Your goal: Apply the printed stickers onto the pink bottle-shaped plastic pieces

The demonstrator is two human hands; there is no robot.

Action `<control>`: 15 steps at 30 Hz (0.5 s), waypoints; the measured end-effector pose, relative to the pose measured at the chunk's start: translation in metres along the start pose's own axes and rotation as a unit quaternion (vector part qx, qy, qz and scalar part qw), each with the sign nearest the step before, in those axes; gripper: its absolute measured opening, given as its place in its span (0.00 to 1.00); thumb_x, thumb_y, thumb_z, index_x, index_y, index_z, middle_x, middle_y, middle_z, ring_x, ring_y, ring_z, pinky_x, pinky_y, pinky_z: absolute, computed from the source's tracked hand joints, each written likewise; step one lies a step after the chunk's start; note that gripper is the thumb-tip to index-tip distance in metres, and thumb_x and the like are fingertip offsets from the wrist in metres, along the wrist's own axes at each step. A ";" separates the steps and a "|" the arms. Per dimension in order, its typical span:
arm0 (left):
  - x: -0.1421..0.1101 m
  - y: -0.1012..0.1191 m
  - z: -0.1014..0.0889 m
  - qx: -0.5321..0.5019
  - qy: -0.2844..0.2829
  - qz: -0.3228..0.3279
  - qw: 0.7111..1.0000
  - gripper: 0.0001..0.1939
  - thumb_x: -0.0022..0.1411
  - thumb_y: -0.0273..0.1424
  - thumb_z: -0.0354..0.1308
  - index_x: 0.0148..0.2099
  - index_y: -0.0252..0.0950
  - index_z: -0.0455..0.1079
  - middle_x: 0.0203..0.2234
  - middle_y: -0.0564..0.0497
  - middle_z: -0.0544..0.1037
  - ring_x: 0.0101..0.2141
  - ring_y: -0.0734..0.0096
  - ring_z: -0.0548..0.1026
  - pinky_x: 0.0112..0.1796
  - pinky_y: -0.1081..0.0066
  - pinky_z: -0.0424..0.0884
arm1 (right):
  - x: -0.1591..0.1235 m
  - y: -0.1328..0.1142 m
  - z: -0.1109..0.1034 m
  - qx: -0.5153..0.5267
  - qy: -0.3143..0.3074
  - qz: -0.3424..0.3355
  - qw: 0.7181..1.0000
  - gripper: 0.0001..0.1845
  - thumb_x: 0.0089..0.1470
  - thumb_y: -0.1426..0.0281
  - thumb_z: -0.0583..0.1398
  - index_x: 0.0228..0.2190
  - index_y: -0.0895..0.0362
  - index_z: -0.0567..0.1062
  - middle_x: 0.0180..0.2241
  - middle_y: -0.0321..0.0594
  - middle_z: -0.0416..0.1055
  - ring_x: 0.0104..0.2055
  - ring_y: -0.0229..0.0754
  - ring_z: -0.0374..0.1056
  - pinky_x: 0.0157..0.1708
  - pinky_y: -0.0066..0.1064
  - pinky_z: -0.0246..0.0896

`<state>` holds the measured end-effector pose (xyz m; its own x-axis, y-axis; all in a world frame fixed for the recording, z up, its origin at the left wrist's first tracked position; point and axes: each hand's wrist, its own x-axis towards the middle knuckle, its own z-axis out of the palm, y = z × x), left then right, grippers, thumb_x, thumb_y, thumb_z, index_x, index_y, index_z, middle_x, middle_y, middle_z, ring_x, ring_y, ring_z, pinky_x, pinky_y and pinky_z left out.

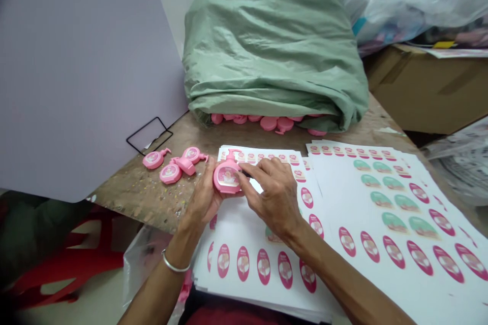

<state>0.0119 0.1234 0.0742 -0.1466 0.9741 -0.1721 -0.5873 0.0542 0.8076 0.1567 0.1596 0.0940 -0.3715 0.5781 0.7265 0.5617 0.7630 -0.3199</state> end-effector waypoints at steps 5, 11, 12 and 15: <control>0.001 0.000 -0.001 -0.010 -0.001 -0.015 1.000 0.26 0.67 0.48 0.48 0.52 0.32 0.72 0.46 0.40 0.78 0.48 0.56 0.75 0.42 0.59 0.77 | -0.001 0.001 0.002 -0.005 0.002 -0.002 1.000 0.09 0.56 0.69 0.62 0.37 0.60 0.80 0.23 0.38 0.68 0.29 0.40 0.62 0.33 0.35 0.56; 0.002 0.000 -0.002 -0.013 -0.009 -0.019 1.000 0.25 0.68 0.47 0.46 0.52 0.33 0.73 0.47 0.41 0.78 0.47 0.57 0.76 0.43 0.60 0.77 | -0.001 0.003 0.006 0.000 -0.005 0.006 1.000 0.08 0.57 0.69 0.62 0.37 0.58 0.80 0.23 0.37 0.69 0.30 0.40 0.62 0.34 0.35 0.56; 0.002 0.000 -0.002 -0.013 -0.010 -0.021 1.000 0.26 0.68 0.47 0.45 0.52 0.33 0.73 0.47 0.41 0.78 0.47 0.57 0.76 0.43 0.61 0.77 | -0.001 0.003 0.006 0.000 -0.006 0.008 1.000 0.08 0.57 0.68 0.62 0.37 0.58 0.80 0.23 0.37 0.69 0.30 0.40 0.62 0.34 0.35 0.56; 0.003 0.000 -0.002 -0.014 -0.012 -0.020 1.000 0.26 0.68 0.47 0.45 0.51 0.33 0.73 0.46 0.41 0.79 0.47 0.57 0.76 0.43 0.60 0.77 | -0.001 0.003 0.006 -0.003 -0.006 0.008 1.000 0.08 0.57 0.68 0.61 0.37 0.58 0.80 0.23 0.37 0.69 0.30 0.40 0.62 0.34 0.35 0.56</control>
<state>0.0096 0.1254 0.0727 -0.1039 0.9763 -0.1899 -0.6147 0.0871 0.7839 0.1542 0.1631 0.0887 -0.3713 0.5937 0.7139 0.5715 0.7521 -0.3282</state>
